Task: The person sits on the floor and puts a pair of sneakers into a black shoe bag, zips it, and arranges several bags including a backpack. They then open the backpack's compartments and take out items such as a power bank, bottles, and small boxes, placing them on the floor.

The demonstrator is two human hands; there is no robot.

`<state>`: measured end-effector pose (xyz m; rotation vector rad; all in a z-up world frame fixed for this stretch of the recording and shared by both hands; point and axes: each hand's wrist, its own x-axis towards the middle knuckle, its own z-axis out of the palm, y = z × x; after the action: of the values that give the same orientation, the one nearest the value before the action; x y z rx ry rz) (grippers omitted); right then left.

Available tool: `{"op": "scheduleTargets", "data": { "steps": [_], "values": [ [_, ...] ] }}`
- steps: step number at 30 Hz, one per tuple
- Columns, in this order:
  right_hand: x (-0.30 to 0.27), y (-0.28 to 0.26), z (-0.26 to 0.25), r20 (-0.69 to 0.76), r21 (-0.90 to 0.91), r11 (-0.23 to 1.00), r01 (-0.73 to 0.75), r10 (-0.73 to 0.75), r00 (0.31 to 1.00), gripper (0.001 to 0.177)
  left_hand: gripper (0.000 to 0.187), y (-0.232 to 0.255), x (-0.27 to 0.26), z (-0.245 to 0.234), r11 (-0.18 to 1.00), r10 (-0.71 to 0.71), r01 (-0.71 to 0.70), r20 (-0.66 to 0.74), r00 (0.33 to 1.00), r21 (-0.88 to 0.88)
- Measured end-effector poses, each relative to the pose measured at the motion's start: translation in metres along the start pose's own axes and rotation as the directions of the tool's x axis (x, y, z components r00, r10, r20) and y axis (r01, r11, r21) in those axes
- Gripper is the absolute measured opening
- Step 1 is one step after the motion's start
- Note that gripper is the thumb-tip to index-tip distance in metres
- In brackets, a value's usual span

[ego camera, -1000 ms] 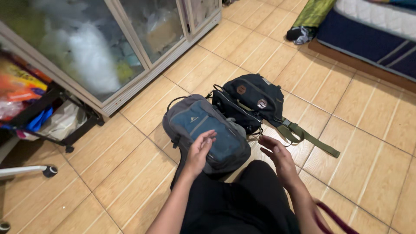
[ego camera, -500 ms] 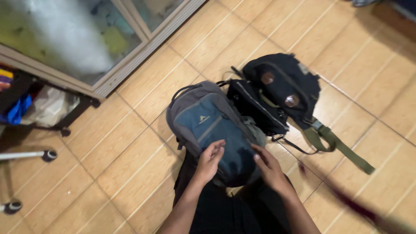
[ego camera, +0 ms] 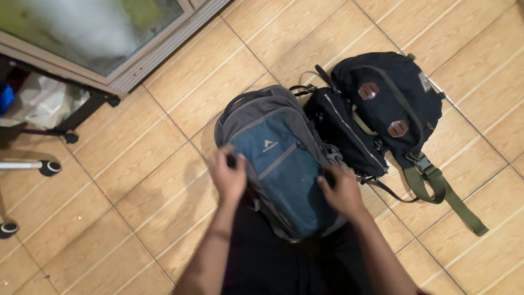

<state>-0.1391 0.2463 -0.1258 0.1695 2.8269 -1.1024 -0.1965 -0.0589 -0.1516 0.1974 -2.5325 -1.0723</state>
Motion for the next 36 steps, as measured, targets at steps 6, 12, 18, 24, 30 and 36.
{"op": "scheduleTargets", "data": {
  "steps": [6, 12, 18, 24, 30, 36],
  "values": [
    [0.017, 0.014, 0.028, -0.094, -0.082, 0.996, 0.029, -0.037, 0.995, 0.051, 0.092, -0.052, 0.100, 0.022, 0.885, -0.448, 0.458, 0.407, 0.796, 0.079],
    [-0.064, 0.032, 0.029, -0.025, 0.109, 0.989, -0.101, 0.105, 0.994, 0.065, 0.077, -0.087, 0.075, 0.047, 0.964, -0.264, 0.242, 0.358, 0.896, 0.107],
    [-0.087, 0.072, 0.034, 0.019, 0.187, 0.980, -0.060, 0.057, 0.998, 0.071, 0.051, -0.086, 0.062, 0.050, 0.984, -0.166, 0.156, 0.151, 0.974, 0.081],
    [-0.099, 0.080, 0.078, 0.023, 0.372, 0.802, -0.468, 0.496, 0.868, 0.093, 0.044, -0.018, 0.048, 0.002, 0.992, 0.025, -0.066, 0.331, 0.943, 0.111],
    [-0.135, 0.059, 0.089, 0.260, 0.664, 0.494, -0.561, 0.552, 0.793, 0.112, 0.052, 0.074, 0.004, -0.026, 0.964, -0.225, 0.243, 0.157, 0.962, -0.105],
    [-0.104, 0.053, 0.051, 0.235, 0.820, 0.361, -0.444, 0.496, 0.836, 0.105, 0.056, 0.175, -0.055, -0.023, 0.602, -0.593, 0.478, 0.042, 0.804, -0.640]
  ]
}}
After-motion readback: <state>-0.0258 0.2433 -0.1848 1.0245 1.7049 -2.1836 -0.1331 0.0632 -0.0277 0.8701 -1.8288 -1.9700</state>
